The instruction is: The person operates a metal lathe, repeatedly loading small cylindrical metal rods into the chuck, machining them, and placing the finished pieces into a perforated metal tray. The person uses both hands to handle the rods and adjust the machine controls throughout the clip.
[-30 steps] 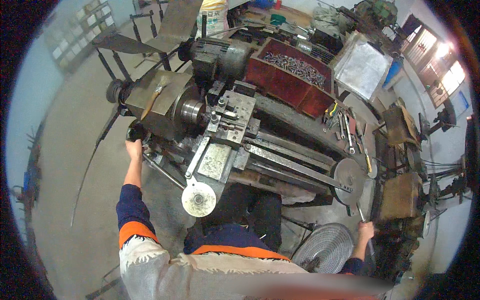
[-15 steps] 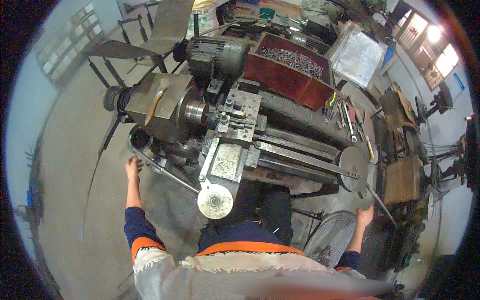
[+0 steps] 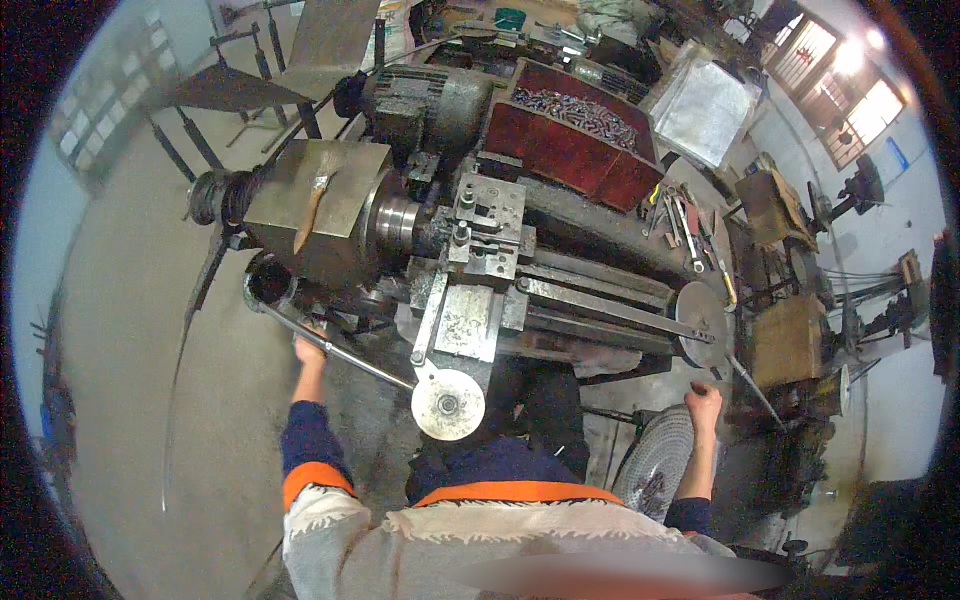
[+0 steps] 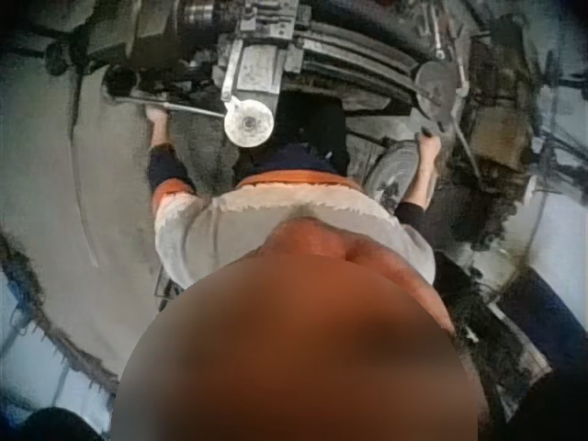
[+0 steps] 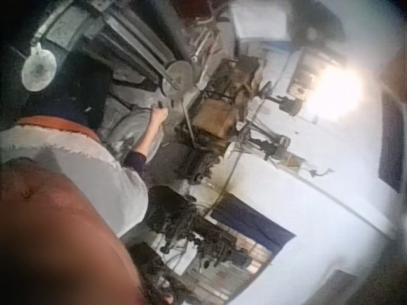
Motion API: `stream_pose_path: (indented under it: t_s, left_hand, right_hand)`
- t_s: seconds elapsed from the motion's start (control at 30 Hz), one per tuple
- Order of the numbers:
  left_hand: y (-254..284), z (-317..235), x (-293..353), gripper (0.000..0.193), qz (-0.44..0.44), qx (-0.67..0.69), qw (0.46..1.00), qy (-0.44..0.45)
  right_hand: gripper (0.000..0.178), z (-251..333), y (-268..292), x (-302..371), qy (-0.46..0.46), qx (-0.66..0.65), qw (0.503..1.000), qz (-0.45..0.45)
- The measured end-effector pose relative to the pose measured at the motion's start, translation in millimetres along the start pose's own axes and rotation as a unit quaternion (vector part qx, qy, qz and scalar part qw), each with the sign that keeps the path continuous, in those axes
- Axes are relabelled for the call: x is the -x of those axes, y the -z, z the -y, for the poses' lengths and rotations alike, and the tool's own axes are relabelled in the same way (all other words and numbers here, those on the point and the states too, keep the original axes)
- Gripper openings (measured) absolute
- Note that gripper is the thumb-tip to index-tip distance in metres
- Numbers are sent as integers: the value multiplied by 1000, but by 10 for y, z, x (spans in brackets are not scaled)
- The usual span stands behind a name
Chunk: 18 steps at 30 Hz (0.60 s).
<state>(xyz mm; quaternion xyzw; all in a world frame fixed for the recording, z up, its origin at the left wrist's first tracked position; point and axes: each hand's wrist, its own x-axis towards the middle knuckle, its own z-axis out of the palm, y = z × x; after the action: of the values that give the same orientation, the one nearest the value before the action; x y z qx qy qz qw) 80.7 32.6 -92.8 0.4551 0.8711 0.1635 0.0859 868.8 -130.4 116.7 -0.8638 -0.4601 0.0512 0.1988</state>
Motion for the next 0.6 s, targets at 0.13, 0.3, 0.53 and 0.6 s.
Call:
stream_pose_path:
  t_s: [0.13, 0.3, 0.53, 0.6]
  left_hand:
    - [777, 17, 92, 22, 115, -149, 978, -90]
    - [807, 209, -47, 31, 112, -132, 983, -61]
    - [3021, 109, 198, 26, -151, -2, 984, -90]
    - [3490, 354, 306, 34, -255, -73, 960, -87]
  right_hand:
    - [34, 802, 340, -229, 137, -15, 990, -36]
    - [38, 2146, 347, -563, 293, -52, 955, -14]
    - [37, 4492, -230, -216, 600, -186, 774, 81]
    - [31, 5034, -369, 33, 656, -92, 741, 108]
